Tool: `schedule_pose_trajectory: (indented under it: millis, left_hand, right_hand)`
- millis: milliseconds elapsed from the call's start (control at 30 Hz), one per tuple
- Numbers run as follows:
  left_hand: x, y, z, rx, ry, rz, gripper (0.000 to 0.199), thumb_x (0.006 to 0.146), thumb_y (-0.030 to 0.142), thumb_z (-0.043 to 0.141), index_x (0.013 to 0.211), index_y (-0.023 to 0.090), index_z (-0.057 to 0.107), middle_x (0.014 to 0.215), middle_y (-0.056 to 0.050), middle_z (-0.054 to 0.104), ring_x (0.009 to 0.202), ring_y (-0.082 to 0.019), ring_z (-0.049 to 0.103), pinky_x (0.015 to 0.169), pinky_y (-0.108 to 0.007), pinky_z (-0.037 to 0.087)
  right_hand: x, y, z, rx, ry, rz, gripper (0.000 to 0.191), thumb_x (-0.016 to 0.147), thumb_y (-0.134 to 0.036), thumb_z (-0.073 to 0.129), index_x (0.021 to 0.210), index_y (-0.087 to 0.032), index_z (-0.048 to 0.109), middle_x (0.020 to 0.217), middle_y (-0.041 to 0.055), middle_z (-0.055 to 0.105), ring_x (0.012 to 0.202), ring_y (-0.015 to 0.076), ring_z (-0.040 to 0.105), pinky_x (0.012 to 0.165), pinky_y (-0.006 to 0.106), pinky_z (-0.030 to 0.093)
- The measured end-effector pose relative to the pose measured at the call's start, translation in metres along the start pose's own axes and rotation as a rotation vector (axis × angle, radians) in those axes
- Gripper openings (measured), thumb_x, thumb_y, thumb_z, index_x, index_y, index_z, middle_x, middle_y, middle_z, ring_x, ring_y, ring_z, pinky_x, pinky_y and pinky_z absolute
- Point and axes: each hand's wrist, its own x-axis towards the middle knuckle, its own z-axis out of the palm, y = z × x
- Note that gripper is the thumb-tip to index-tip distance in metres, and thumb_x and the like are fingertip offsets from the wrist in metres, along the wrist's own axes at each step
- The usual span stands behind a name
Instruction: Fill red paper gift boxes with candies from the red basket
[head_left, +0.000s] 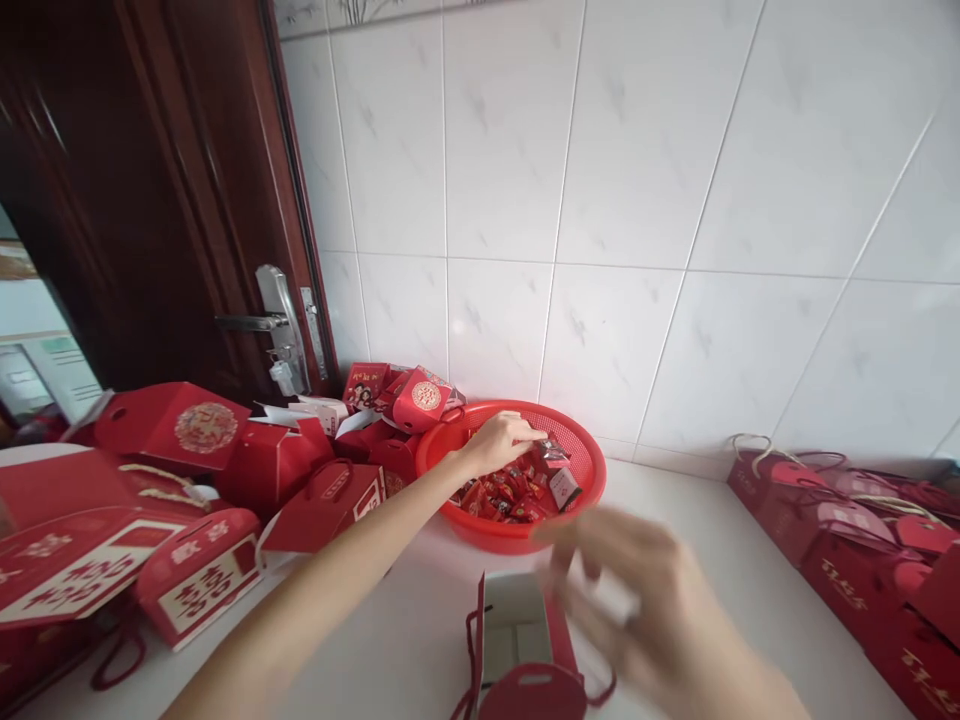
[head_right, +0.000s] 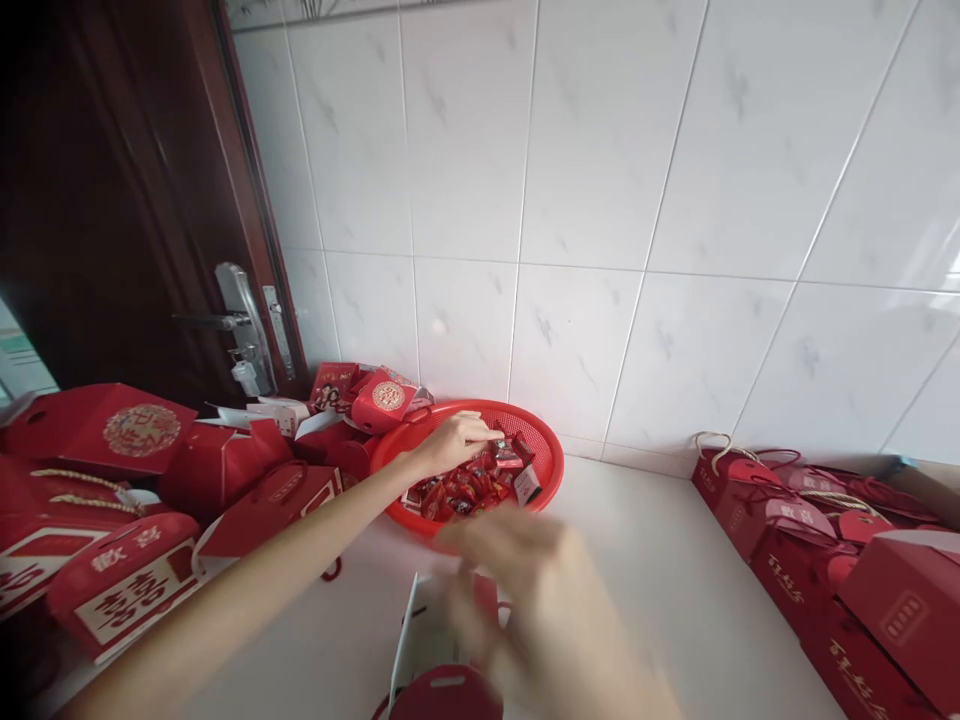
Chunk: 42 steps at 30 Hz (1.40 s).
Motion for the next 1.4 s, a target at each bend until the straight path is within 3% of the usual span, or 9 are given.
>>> schedule_pose_trajectory:
  millis: [67,133,267,467,567,833,1067,1233,1400]
  left_hand:
    - [-0.002,0.000,0.001,0.038,0.107,0.075,0.028,0.097,0.014,0.054,0.110,0.022,0.078,0.073,-0.001,0.072,0.071,-0.014,0.062,0.085,-0.030,0.050]
    - [-0.002,0.000,0.000,0.064,0.201,0.152,0.028,0.100,0.019,0.052,0.112,0.021,0.076,0.074,-0.001,0.072,0.073,-0.015,0.064,0.083,-0.030,0.051]
    - [0.001,0.001,-0.001,0.118,0.345,0.224,0.028,0.102,0.022,0.050,0.113,0.020,0.075,0.075,-0.003,0.073,0.076,-0.015,0.066,0.080,-0.031,0.053]
    - [0.003,-0.001,0.003,0.060,0.379,0.104,0.029,0.096,0.016,0.053,0.117,0.019,0.073,0.091,-0.006,0.079,0.084,-0.017,0.072,0.081,-0.032,0.056]
    - [0.006,0.002,-0.001,-0.002,0.222,-0.077,0.030,0.093,0.018,0.058,0.119,0.020,0.072,0.104,-0.006,0.079,0.094,-0.020,0.073,0.088,-0.033,0.055]
    - [0.033,-0.007,-0.008,0.106,-0.720,-0.370,0.030,0.082,0.015,0.061,0.106,0.026,0.077,0.099,-0.001,0.079,0.090,-0.019,0.073,0.075,-0.024,0.051]
    - [0.052,-0.017,0.028,0.131,-0.824,-0.360,0.023,0.073,0.012,0.066,0.087,0.025,0.078,0.091,-0.002,0.078,0.088,-0.021,0.071,0.083,-0.030,0.052]
    - [0.046,-0.012,0.044,0.145,-0.819,-0.355,0.028,0.071,0.020,0.075,0.098,0.026,0.077,0.107,-0.006,0.078,0.108,-0.030,0.067,0.106,-0.052,0.041]
    - [0.042,-0.012,0.045,0.112,-0.838,-0.362,0.030,0.068,0.016,0.076,0.096,0.027,0.077,0.109,-0.007,0.077,0.110,-0.030,0.065,0.108,-0.052,0.038]
  right_hand:
    - [0.019,0.036,-0.017,-0.027,0.444,0.327,0.023,0.098,-0.038,0.053,0.094,-0.022,0.070,0.084,0.0072,0.075,0.073,0.0211,0.069,0.066,0.033,0.055]
    - [0.035,0.071,-0.020,0.059,0.600,0.534,0.032,0.093,-0.049,0.057,0.087,-0.020,0.068,0.076,0.0071,0.074,0.069,0.0215,0.069,0.061,0.031,0.053]
    - [0.053,0.119,-0.002,0.457,0.478,0.759,0.053,0.077,-0.070,0.067,0.086,-0.017,0.069,0.069,0.0081,0.074,0.056,0.0208,0.067,0.056,0.032,0.052]
    - [0.059,0.139,0.016,0.802,0.537,0.628,0.058,0.051,-0.066,0.089,0.077,-0.018,0.068,0.068,0.0025,0.070,0.064,0.0203,0.070,0.062,0.031,0.057]
    - [0.056,0.148,0.020,0.874,0.618,0.641,0.056,0.051,-0.060,0.092,0.076,-0.018,0.065,0.069,0.0018,0.070,0.067,0.0195,0.070,0.066,0.030,0.057]
    - [0.050,0.159,0.026,0.908,0.706,0.629,0.050,0.055,-0.058,0.089,0.072,-0.019,0.062,0.072,-0.0001,0.066,0.067,0.0177,0.067,0.067,0.031,0.058]
    - [0.052,0.162,0.028,0.920,0.869,0.703,0.044,0.061,-0.057,0.083,0.073,-0.022,0.061,0.061,-0.0016,0.065,0.059,0.0181,0.066,0.060,0.030,0.057]
    - [0.052,0.162,0.026,0.957,0.827,0.706,0.042,0.061,-0.052,0.084,0.073,-0.022,0.057,0.068,0.0005,0.070,0.064,0.0198,0.071,0.064,0.031,0.059]
    - [0.052,0.163,0.024,1.001,0.792,0.692,0.036,0.066,-0.047,0.082,0.074,-0.021,0.058,0.075,0.0030,0.073,0.070,0.0204,0.073,0.064,0.029,0.060]
